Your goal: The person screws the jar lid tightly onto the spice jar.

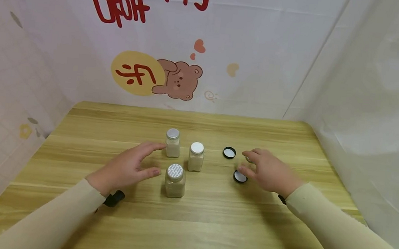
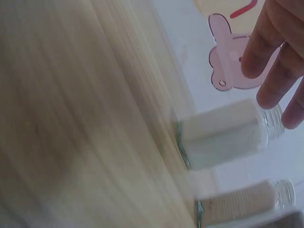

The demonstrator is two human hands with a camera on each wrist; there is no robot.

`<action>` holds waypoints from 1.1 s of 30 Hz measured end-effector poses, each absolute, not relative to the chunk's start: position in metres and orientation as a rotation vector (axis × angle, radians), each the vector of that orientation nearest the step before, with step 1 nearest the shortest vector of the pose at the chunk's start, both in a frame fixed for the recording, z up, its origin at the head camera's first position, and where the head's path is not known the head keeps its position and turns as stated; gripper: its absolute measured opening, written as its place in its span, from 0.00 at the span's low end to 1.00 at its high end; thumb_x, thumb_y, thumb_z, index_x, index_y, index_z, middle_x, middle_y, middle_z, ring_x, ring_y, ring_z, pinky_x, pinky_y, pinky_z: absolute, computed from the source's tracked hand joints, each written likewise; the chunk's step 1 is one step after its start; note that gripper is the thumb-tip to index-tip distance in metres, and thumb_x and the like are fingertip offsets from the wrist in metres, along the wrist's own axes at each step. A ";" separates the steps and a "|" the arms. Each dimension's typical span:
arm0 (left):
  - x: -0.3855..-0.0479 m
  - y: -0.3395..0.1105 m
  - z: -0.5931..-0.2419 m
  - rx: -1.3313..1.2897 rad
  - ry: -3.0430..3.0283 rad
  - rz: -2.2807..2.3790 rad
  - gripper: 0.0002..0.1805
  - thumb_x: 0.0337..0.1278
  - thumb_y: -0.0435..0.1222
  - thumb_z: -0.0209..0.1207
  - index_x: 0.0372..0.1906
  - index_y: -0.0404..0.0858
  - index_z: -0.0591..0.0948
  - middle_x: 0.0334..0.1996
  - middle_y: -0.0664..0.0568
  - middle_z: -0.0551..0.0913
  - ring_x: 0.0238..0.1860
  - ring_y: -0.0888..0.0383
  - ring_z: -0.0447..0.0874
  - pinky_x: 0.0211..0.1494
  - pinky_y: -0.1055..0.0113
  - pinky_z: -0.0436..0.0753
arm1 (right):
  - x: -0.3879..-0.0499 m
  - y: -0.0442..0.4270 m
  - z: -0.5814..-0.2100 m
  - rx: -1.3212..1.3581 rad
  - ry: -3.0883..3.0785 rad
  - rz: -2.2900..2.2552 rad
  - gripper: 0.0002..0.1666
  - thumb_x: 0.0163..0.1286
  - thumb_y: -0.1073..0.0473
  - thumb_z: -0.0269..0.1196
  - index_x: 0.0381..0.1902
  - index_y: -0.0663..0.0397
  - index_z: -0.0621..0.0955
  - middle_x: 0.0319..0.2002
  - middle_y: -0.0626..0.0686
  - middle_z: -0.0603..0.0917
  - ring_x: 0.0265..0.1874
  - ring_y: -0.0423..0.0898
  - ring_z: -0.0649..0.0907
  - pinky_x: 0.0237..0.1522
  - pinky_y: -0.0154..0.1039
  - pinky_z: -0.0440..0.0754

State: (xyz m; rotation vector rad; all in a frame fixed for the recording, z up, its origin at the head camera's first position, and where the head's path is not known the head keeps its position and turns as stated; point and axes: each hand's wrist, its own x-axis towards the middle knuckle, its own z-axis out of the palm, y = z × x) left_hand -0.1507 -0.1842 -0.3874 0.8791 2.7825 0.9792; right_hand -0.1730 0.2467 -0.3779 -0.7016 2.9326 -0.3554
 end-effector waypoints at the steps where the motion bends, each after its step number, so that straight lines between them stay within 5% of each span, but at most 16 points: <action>1: -0.149 -0.183 -0.388 0.899 2.774 0.983 0.41 0.68 0.53 0.67 0.79 0.42 0.67 0.75 0.49 0.73 0.75 0.43 0.72 0.74 0.38 0.73 | -0.172 0.246 -0.379 -0.716 2.927 -0.346 0.37 0.78 0.41 0.63 0.71 0.63 0.76 0.65 0.65 0.81 0.66 0.66 0.79 0.69 0.62 0.76; 8: -0.144 -0.170 -0.390 0.963 2.754 0.937 0.47 0.60 0.59 0.70 0.78 0.42 0.69 0.75 0.50 0.73 0.76 0.46 0.73 0.74 0.42 0.74 | -0.170 0.246 -0.389 -0.863 2.948 -0.282 0.36 0.75 0.41 0.67 0.65 0.66 0.80 0.59 0.63 0.83 0.58 0.64 0.84 0.63 0.59 0.80; 21: -0.160 -0.173 -0.397 0.804 2.790 1.027 0.41 0.71 0.54 0.64 0.80 0.42 0.65 0.77 0.48 0.71 0.77 0.44 0.70 0.76 0.40 0.71 | -0.171 0.245 -0.401 -0.946 2.942 -0.217 0.30 0.67 0.42 0.74 0.56 0.58 0.83 0.46 0.54 0.84 0.40 0.47 0.81 0.47 0.48 0.84; 33: -0.193 -0.170 -0.399 0.543 2.938 0.876 0.49 0.66 0.59 0.66 0.82 0.39 0.61 0.80 0.42 0.65 0.77 0.38 0.68 0.74 0.36 0.72 | -0.172 0.243 -0.410 -0.929 2.915 -0.141 0.31 0.62 0.44 0.78 0.55 0.56 0.83 0.50 0.57 0.85 0.47 0.54 0.86 0.52 0.52 0.86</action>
